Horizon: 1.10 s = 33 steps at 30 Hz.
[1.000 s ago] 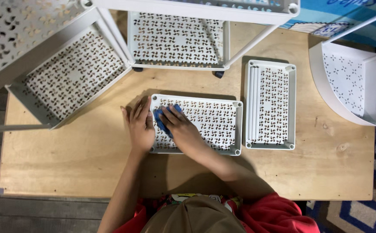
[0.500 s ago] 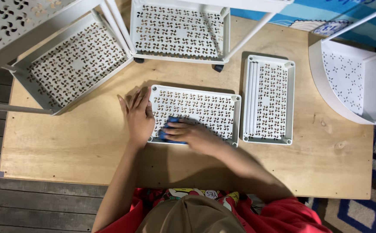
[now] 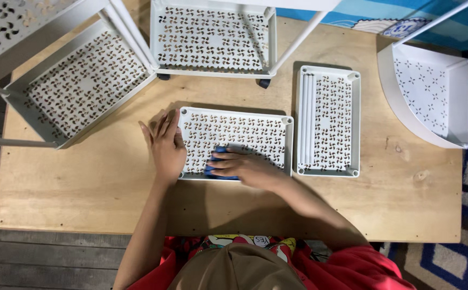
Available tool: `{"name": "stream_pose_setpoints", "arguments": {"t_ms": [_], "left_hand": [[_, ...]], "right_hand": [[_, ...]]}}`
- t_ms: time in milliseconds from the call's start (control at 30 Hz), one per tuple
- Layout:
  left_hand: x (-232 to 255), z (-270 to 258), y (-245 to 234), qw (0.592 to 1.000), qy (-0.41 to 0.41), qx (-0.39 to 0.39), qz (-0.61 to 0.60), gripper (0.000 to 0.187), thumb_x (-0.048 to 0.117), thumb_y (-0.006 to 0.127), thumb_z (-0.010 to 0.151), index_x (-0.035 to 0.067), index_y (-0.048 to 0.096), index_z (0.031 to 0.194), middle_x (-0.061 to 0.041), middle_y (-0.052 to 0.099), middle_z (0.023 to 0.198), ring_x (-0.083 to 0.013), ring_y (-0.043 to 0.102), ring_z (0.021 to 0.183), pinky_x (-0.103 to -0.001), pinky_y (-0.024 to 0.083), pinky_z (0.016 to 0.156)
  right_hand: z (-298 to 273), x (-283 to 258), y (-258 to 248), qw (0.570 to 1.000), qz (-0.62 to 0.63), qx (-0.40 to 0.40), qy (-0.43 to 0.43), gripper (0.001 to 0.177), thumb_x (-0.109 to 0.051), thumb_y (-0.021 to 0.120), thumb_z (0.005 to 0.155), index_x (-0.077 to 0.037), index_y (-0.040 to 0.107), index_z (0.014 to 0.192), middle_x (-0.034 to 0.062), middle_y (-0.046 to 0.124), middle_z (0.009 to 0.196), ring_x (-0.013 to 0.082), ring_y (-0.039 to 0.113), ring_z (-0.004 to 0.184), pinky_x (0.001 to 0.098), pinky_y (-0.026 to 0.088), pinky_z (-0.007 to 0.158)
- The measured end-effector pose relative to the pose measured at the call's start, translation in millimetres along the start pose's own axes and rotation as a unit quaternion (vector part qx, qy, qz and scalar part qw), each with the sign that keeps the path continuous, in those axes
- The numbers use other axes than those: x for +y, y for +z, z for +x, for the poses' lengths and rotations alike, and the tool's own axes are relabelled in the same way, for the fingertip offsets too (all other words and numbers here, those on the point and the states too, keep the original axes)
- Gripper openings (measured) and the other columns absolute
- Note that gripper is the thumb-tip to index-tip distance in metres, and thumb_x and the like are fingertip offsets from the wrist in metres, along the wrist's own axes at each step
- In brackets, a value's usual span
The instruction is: The person assembles a white perforated plastic shelf by inserting four legs into the tray and then wipes the tray surface with a blue cloth. The person handles the tray and legs directly, then uses the cloth to clean the tray.
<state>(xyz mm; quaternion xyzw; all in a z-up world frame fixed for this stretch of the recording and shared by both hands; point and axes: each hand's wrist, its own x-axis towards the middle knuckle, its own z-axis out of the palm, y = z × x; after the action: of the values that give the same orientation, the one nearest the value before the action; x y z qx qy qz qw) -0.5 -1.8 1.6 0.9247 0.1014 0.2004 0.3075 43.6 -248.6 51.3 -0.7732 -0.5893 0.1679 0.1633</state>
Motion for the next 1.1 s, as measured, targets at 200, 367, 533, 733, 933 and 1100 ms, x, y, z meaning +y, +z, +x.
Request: {"name": "stream_pose_setpoints", "arguments": {"t_ms": [200,367,533,733,933,1100], "left_hand": [[2,0,-3,1.0,-0.007,0.006,-0.007,0.049,0.005,0.056,0.099,0.013,0.059,0.147,-0.017,0.065,0.137,-0.031,0.055,0.136,-0.062,0.005,0.126],[1,-1,-2,1.0,0.001,0.02,-0.015,0.046,0.007,0.056,0.101,0.015,0.059,0.146,-0.015,0.066,0.137,-0.0281,0.056,0.136,-0.061,0.006,0.127],[-1,-2,-2,0.999,0.003,0.011,-0.036,0.046,0.007,0.055,0.102,0.014,0.058,0.147,-0.014,0.065,0.139,-0.0278,0.054,0.138,-0.06,0.008,0.127],[-2,-1,-1,0.998,-0.02,-0.003,-0.058,0.045,0.008,0.054,0.102,0.015,0.059,0.147,-0.013,0.066,0.134,-0.0285,0.053,0.138,-0.06,0.009,0.126],[-3,-1,0,0.998,-0.024,0.002,-0.055,0.043,0.009,0.054,0.103,0.015,0.06,0.146,-0.014,0.066,0.134,-0.029,0.053,0.138,-0.06,0.01,0.126],[-2,-1,-4,0.999,0.001,0.004,-0.036,0.045,0.008,0.055,0.102,0.013,0.059,0.146,-0.014,0.065,0.138,-0.0302,0.051,0.14,-0.061,0.008,0.126]], "right_hand": [[39,-11,5,0.999,0.022,0.005,-0.044,0.069,0.014,0.06,0.079,-0.018,0.063,0.14,-0.0024,0.048,0.158,0.0205,0.034,0.152,0.0398,0.019,0.128],[1,1,-4,0.999,0.022,0.024,-0.03,0.067,0.019,0.059,0.078,-0.02,0.069,0.131,-0.0023,0.053,0.153,0.0204,0.038,0.15,0.0419,0.018,0.123],[-34,8,-9,0.997,0.067,0.009,0.038,0.065,0.018,0.06,0.078,-0.021,0.071,0.128,-0.0039,0.056,0.15,0.0205,0.041,0.148,0.0415,0.021,0.122],[16,-4,4,0.998,0.047,0.028,-0.021,0.064,0.016,0.061,0.078,-0.017,0.07,0.132,-0.0024,0.054,0.152,0.022,0.041,0.148,0.0407,0.025,0.121],[52,-16,4,0.997,0.073,0.0,-0.021,0.06,0.013,0.061,0.078,-0.015,0.069,0.131,-0.0022,0.054,0.152,0.0222,0.04,0.15,0.0377,0.028,0.122],[13,-5,1,0.998,0.063,0.018,-0.014,0.068,0.019,0.056,0.074,-0.016,0.071,0.131,-0.0017,0.055,0.151,0.0219,0.042,0.146,0.0418,0.024,0.12]]}}
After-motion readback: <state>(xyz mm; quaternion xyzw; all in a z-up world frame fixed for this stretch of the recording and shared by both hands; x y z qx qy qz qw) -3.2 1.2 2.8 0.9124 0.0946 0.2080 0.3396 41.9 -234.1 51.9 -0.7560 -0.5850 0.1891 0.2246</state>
